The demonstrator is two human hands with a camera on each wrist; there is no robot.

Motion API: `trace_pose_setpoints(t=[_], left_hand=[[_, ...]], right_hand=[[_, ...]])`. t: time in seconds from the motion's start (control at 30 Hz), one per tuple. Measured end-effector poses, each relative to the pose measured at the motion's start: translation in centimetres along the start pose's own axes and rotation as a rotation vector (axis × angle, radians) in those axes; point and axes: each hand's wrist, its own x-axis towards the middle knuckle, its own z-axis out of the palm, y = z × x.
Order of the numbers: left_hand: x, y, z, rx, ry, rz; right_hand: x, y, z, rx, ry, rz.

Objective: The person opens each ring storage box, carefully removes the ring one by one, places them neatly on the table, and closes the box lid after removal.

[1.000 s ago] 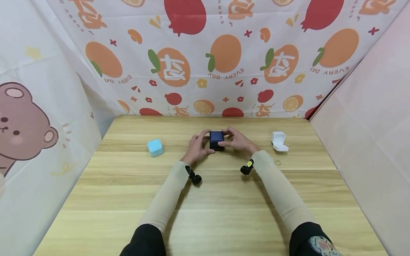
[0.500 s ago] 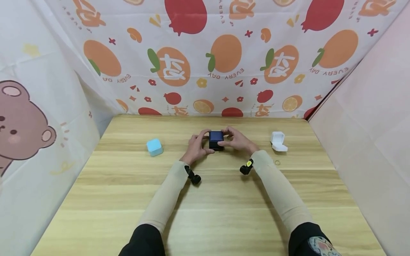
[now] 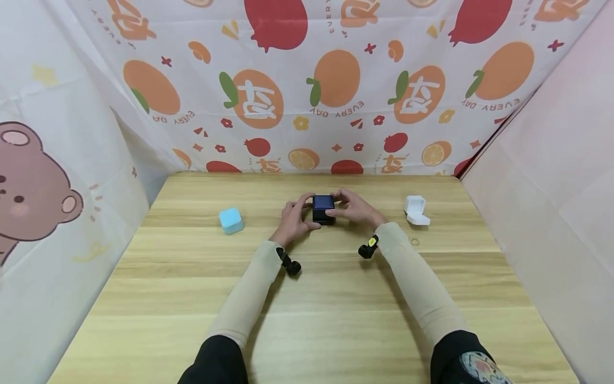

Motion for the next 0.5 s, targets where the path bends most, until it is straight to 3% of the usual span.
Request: trace_pose_setpoints(t=[0.5], left_hand=[[-0.18,-0.11,0.24,0.013,0.019,0.009]], right_hand=[[-0.27,-0.32,-0.04,-0.006,-0.010,0.020]])
